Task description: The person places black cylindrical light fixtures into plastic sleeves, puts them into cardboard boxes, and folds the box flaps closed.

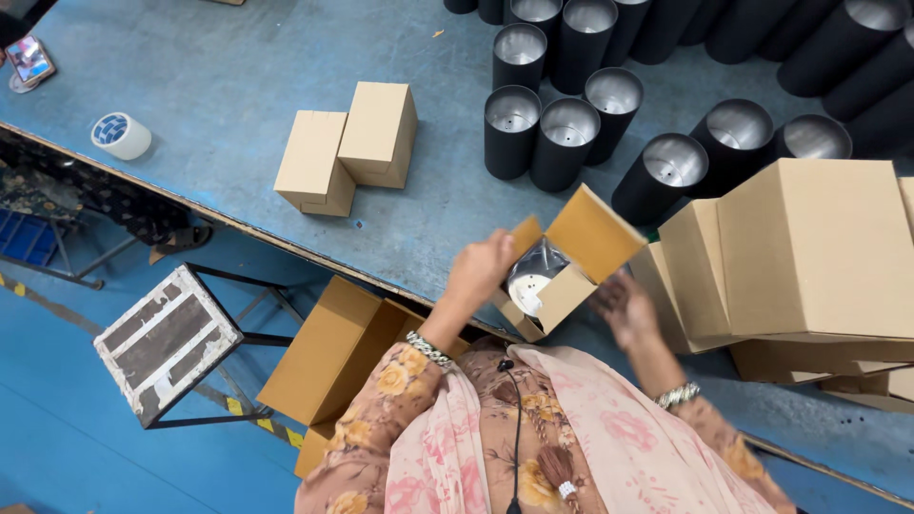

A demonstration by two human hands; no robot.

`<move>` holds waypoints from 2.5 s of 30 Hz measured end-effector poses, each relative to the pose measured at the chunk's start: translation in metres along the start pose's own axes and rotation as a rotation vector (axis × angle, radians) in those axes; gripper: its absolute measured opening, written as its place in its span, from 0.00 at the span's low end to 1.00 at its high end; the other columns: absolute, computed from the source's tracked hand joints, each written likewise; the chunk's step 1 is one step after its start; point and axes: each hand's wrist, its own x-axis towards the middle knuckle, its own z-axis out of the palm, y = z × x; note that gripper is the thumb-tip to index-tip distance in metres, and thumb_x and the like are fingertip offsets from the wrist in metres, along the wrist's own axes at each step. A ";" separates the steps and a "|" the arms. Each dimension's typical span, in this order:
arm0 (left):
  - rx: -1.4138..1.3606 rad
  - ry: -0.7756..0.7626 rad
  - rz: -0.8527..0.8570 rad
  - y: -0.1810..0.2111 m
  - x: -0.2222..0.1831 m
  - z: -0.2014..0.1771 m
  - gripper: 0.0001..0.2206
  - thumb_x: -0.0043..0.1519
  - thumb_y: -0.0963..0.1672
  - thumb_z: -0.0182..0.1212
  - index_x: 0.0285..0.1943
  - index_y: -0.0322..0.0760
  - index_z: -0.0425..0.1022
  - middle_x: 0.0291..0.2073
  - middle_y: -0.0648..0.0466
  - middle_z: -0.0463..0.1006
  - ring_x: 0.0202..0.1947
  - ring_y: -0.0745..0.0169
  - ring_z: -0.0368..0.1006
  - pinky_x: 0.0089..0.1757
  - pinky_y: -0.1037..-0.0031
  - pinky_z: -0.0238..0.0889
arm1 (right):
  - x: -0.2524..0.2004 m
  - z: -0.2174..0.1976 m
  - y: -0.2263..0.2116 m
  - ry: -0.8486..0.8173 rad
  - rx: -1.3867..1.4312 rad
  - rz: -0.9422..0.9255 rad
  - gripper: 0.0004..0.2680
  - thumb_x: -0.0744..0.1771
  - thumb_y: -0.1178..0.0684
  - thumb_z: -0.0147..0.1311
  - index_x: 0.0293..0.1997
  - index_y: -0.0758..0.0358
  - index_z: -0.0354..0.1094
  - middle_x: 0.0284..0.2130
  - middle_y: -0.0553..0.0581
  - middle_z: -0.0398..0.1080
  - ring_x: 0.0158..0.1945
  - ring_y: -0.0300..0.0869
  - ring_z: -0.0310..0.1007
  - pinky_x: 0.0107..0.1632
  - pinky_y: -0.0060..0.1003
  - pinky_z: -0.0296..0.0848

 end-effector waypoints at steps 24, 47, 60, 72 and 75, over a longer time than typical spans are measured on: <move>-1.391 0.069 -0.321 -0.015 -0.092 0.018 0.14 0.72 0.49 0.48 0.49 0.32 0.72 0.43 0.49 0.80 0.43 0.60 0.78 0.43 0.67 0.77 | -0.066 0.091 -0.092 -0.161 -0.434 -0.377 0.18 0.69 0.55 0.48 0.68 0.52 0.61 0.56 0.54 0.69 0.54 0.37 0.71 0.47 0.33 0.75; 0.040 -0.017 0.539 0.063 -0.030 -0.074 0.16 0.60 0.46 0.66 0.55 0.39 0.77 0.48 0.50 0.76 0.50 0.49 0.74 0.51 0.60 0.65 | -0.100 0.158 -0.130 -0.390 -1.850 -1.171 0.09 0.61 0.54 0.60 0.45 0.53 0.77 0.47 0.53 0.70 0.59 0.48 0.66 0.63 0.56 0.59; 0.689 -0.646 0.623 0.064 0.008 -0.053 0.15 0.65 0.52 0.59 0.49 0.41 0.81 0.49 0.55 0.78 0.58 0.56 0.61 0.56 0.60 0.47 | -0.072 0.148 -0.121 -0.260 -1.826 -1.157 0.04 0.58 0.55 0.61 0.32 0.56 0.78 0.37 0.51 0.71 0.48 0.46 0.68 0.50 0.49 0.65; -0.097 -0.554 0.788 0.048 -0.023 -0.105 0.13 0.57 0.38 0.59 0.48 0.48 0.76 0.35 0.63 0.81 0.42 0.67 0.77 0.62 0.60 0.50 | -0.110 0.152 -0.133 -0.739 -1.380 -1.079 0.16 0.57 0.62 0.52 0.48 0.67 0.73 0.49 0.59 0.72 0.62 0.53 0.66 0.60 0.56 0.58; -0.047 -0.495 0.846 0.053 -0.025 -0.107 0.11 0.58 0.40 0.60 0.50 0.44 0.73 0.31 0.57 0.79 0.40 0.55 0.77 0.59 0.60 0.57 | -0.115 0.161 -0.144 -0.718 -1.754 -1.052 0.07 0.59 0.56 0.61 0.36 0.61 0.74 0.39 0.53 0.71 0.53 0.46 0.67 0.64 0.60 0.55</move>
